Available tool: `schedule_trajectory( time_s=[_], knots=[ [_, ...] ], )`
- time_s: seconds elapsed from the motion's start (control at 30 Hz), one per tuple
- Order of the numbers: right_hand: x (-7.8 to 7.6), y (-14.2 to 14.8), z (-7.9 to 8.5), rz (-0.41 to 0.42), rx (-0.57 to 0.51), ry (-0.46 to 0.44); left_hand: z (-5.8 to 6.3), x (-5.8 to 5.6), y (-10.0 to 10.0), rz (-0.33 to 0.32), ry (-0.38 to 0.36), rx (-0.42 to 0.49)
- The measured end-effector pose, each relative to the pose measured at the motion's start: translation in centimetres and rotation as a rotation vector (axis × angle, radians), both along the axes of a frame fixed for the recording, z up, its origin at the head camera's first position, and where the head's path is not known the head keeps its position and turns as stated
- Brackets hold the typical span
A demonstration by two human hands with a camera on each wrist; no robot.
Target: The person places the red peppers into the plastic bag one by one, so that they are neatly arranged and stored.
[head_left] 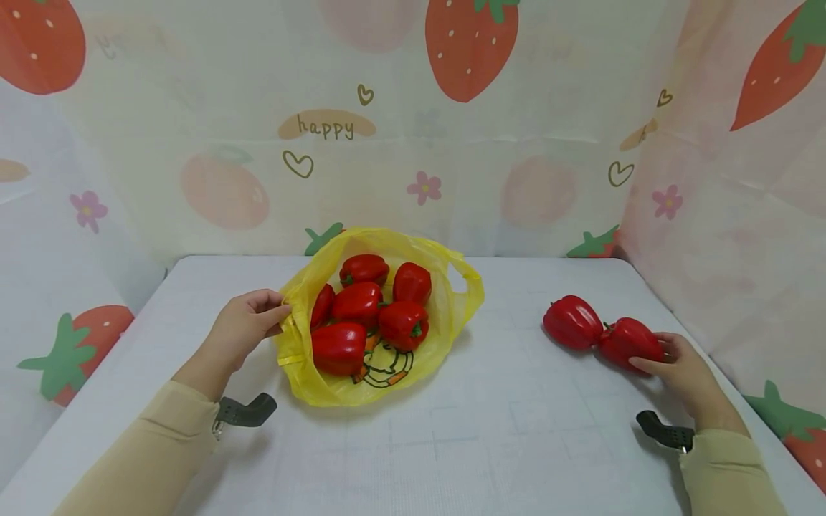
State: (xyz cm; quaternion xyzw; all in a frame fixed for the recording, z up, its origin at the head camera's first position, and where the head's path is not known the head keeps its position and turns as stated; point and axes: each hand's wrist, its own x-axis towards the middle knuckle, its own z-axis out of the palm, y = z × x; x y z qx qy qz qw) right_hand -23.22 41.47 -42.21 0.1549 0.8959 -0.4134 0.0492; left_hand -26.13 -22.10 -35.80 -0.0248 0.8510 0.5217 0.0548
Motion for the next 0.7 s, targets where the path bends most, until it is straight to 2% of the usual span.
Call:
schedule_trajectory(
  time_s=[0.27, 0.43, 0.7],
  knots=[
    [0.2, 0.0, -0.2, -0.045, -0.036, 0.074, 0.1, 0.1, 0.0, 0.007, -0.009, -0.002],
    [0.5, -0.4, 0.2, -0.096, -0.077, 0.078, 0.1, 0.2, 0.0, 0.004, -0.011, 0.001],
    [0.9, -0.7, 0.9, -0.131, -0.108, 0.093, -0.3, 0.1, 0.0, 0.0, -0.012, 0.009]
  ],
)
